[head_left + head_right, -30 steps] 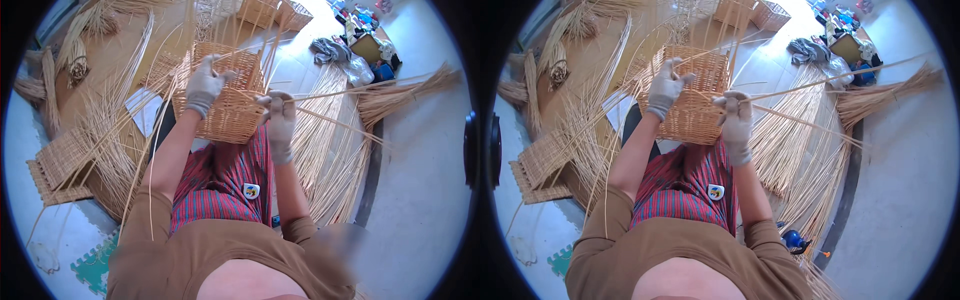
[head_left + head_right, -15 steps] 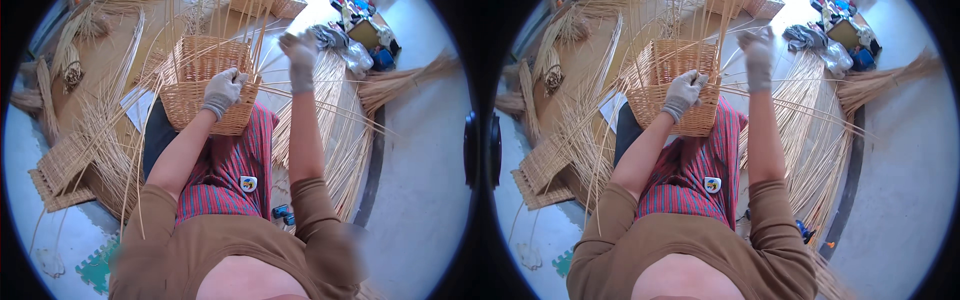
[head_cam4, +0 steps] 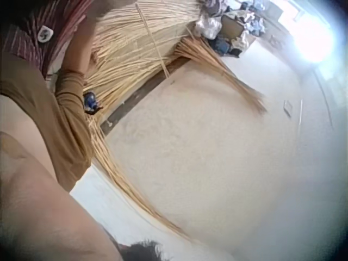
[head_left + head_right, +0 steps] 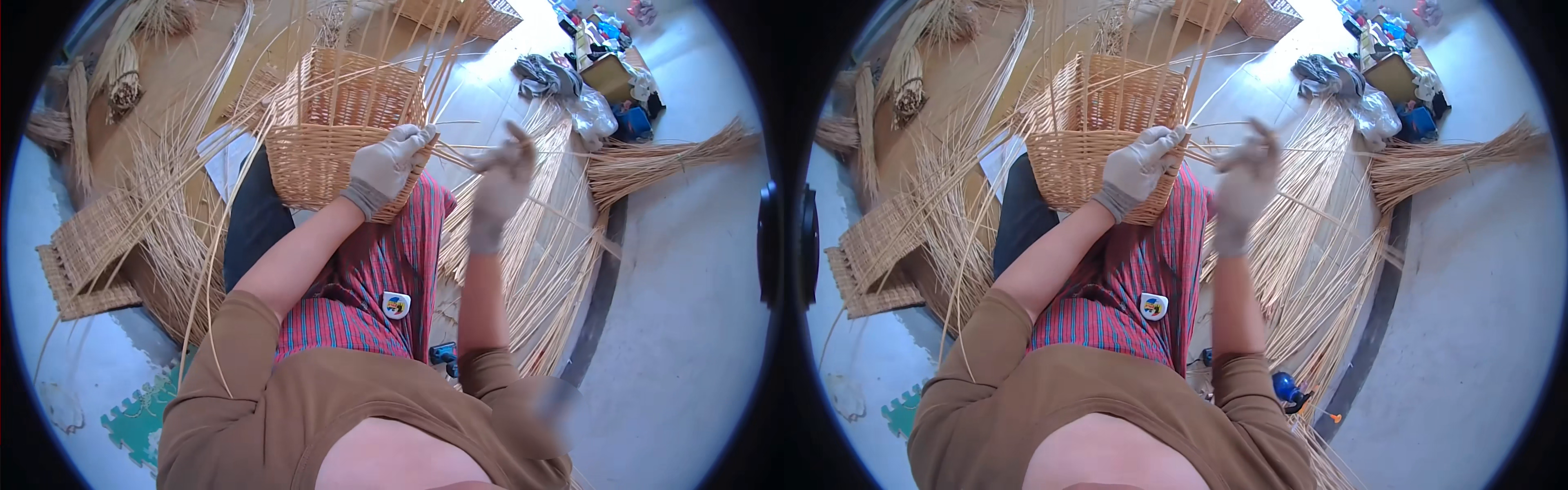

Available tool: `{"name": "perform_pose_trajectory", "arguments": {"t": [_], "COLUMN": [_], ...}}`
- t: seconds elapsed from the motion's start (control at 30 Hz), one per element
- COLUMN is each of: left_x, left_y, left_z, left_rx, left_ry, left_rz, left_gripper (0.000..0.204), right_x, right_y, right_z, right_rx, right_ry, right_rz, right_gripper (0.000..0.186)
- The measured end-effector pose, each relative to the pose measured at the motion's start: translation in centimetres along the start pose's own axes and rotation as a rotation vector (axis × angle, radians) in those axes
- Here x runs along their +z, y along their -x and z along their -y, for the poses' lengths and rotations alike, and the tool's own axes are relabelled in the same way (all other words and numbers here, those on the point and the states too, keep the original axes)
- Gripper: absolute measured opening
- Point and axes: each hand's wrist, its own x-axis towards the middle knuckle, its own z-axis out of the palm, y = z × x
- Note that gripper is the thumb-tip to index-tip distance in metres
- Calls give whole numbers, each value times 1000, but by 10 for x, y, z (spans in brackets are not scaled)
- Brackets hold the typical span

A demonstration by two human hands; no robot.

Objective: Weaving a wicker basket using dried plant fibers and measuring it with a tape measure.

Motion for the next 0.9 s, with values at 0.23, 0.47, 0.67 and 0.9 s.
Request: {"name": "perform_pose_trajectory", "arguments": {"t": [0.23,0.47,0.67,0.9], "left_x": [9,-68,-9,-75], "left_y": [10,-14,-106,52], "left_z": [20,51,-10,35], "left_rx": [-61,-394,100,-362], "left_ry": [722,809,297,55], "left_rz": [-28,-232,84,-440], "left_gripper": [38,14,30,17], "right_x": [66,44,62,54], "right_y": [25,-19,-8,-20], "right_z": [2,-35,-96,-82], "right_rx": [37,4,-390,-260], "right_ry": [-72,953,1088,1158], "right_rz": [480,325,-26,-83], "right_gripper": [64,90,42,26]}}
